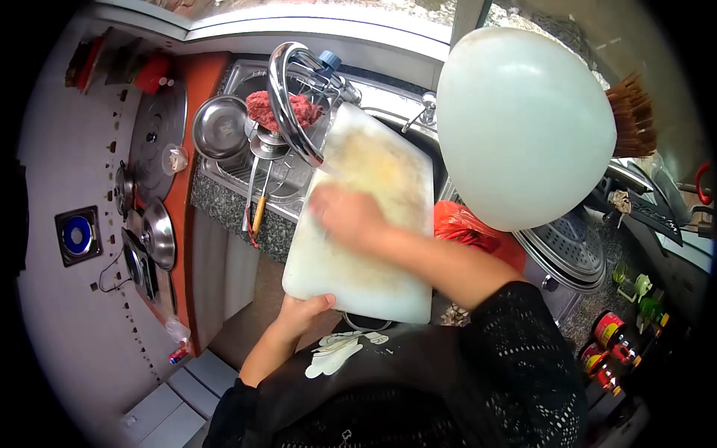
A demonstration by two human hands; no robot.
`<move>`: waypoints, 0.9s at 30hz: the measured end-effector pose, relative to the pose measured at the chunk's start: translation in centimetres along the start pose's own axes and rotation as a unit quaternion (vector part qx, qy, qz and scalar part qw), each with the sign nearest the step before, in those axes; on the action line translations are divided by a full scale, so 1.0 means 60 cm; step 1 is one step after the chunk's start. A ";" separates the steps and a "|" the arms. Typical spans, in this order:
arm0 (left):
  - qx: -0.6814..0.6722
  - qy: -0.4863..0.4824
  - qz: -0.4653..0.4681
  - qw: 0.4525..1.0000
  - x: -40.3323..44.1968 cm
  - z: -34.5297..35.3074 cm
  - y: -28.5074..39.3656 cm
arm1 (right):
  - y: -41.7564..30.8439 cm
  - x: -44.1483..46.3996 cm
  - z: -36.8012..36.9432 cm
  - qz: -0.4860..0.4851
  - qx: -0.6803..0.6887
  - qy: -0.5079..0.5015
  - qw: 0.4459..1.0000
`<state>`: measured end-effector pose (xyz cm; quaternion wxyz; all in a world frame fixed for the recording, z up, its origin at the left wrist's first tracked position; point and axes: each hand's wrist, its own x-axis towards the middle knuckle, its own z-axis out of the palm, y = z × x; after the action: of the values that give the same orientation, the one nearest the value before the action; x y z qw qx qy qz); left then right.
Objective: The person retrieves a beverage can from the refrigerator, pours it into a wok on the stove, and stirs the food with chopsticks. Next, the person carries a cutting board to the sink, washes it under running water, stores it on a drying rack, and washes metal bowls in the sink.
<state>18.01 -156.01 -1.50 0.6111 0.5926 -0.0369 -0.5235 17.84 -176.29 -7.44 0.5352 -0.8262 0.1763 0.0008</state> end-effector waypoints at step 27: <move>0.015 0.004 -0.085 0.996 -0.012 -0.027 -0.013 | 0.028 0.036 0.056 0.026 0.050 0.142 0.988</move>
<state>18.31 -154.23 -2.16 0.5557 0.6049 0.0087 -0.5703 20.02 -174.59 -10.77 0.5456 -0.7851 0.2712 -0.1113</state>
